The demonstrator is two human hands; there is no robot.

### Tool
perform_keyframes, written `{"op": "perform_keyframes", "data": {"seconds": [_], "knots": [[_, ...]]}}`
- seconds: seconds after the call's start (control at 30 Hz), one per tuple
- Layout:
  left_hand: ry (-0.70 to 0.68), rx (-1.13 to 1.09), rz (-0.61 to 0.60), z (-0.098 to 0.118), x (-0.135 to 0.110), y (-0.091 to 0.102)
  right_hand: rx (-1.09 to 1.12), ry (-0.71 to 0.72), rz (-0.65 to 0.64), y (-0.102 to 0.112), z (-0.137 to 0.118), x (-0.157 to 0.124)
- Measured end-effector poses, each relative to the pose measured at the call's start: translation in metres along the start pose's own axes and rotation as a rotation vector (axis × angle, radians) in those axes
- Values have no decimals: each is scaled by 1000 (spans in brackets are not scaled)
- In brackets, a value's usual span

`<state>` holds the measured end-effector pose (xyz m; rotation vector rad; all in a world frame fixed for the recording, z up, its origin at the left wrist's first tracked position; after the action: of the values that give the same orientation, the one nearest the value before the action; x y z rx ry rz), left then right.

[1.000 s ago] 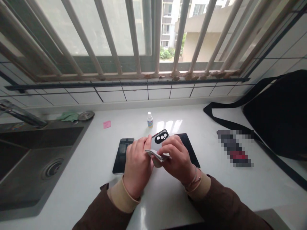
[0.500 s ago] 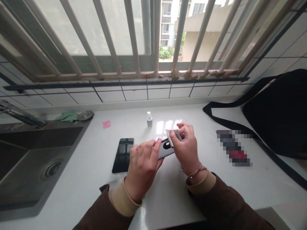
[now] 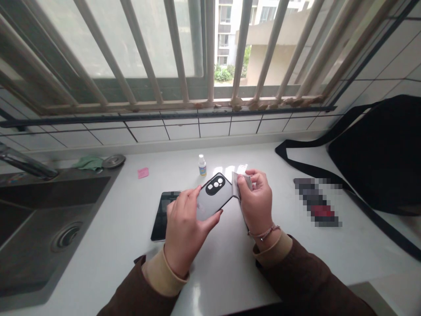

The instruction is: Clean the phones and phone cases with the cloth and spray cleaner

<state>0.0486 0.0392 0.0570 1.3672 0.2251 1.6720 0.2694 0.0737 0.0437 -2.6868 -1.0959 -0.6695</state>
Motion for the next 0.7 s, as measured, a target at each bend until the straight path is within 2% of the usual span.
{"op": "perform_keyframes", "data": {"seconds": [0.1,0.2,0.27,0.33,0.5,0.7], "knots": [[39,15,-40,-7,0,-7,56,255,-3,7,-33,-9],[39,10,-38,-9,-2,-9,104,461,-241,-7,-58,-28],[37,-5,-29,-9,-3,-10,129,528,-412,-20,-64,-41],[34,-24,-27,-9,-4,-9,97,567,-486,-29,-62,-48],[38,-138,-33,-3,-3,-7,-171,499,-352,-29,-40,-37],[33,-169,-17,-1,-1,-5,-163,472,-285,-23,-34,-28]]}}
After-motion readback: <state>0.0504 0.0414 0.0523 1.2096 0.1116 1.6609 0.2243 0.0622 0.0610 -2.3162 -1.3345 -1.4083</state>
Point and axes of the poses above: each hand's wrist, its own x-axis towards the middle knuckle, its own y-axis out of the back of the hand, z = x × y, the point moved 8 cm from there along x, towards the middle knuckle, and after that the axes turned 11 degrees about z, right-handed, at the moved point
